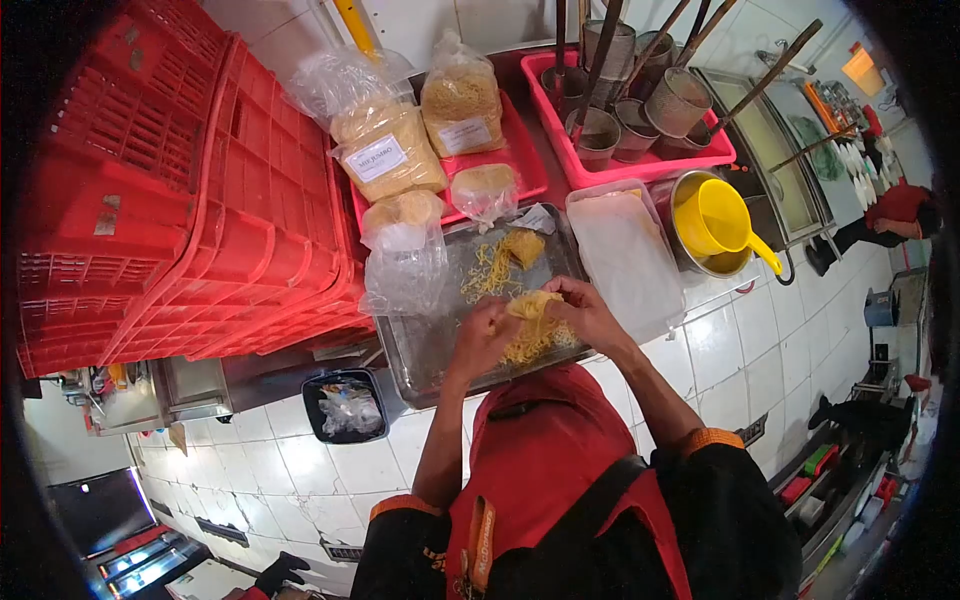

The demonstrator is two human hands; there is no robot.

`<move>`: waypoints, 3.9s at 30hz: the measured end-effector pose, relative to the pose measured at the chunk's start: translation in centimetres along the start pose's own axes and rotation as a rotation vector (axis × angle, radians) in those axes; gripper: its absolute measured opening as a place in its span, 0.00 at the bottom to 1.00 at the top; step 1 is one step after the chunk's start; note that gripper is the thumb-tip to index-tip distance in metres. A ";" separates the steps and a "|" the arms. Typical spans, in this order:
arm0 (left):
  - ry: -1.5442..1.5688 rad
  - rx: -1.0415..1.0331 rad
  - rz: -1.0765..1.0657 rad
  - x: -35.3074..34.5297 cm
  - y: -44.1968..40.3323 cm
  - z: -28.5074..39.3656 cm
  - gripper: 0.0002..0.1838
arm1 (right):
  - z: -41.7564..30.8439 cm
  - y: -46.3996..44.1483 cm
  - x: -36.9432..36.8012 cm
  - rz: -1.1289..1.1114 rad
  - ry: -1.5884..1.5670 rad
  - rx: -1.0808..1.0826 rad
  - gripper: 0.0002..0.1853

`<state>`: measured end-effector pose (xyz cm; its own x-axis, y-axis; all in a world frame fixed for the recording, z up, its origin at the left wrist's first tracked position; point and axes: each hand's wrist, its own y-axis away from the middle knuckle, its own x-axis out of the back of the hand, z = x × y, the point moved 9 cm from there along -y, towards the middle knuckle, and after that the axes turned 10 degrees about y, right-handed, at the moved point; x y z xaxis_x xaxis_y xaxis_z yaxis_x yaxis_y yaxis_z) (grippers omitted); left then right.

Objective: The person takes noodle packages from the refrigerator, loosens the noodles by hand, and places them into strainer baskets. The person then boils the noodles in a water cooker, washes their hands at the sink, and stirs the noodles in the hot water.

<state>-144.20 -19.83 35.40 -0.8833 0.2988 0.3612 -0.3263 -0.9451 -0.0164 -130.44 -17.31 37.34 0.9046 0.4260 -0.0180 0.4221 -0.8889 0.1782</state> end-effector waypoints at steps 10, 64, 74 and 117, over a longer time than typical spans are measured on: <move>1.190 0.056 0.063 0.7 0.1 3.8 0.22 | 0.9 0.3 -2.2 -0.014 0.090 0.115 0.13; 0.439 0.196 0.037 1.6 1.7 -0.9 0.16 | -1.1 0.0 -0.6 -0.120 0.403 0.149 0.21; 0.811 0.161 0.044 0.4 0.4 2.3 0.14 | -2.2 0.1 -1.5 -0.123 0.399 0.054 0.17; 0.618 -0.168 -0.020 3.5 -0.9 9.0 0.11 | -6.3 0.7 -1.1 -0.106 0.530 0.258 0.11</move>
<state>-143.98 -19.14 45.04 -0.8911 0.3847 -0.2406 -0.3488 -0.9200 -0.1789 -131.54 -17.36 43.71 0.7315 0.4819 0.4824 0.5693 -0.8210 -0.0432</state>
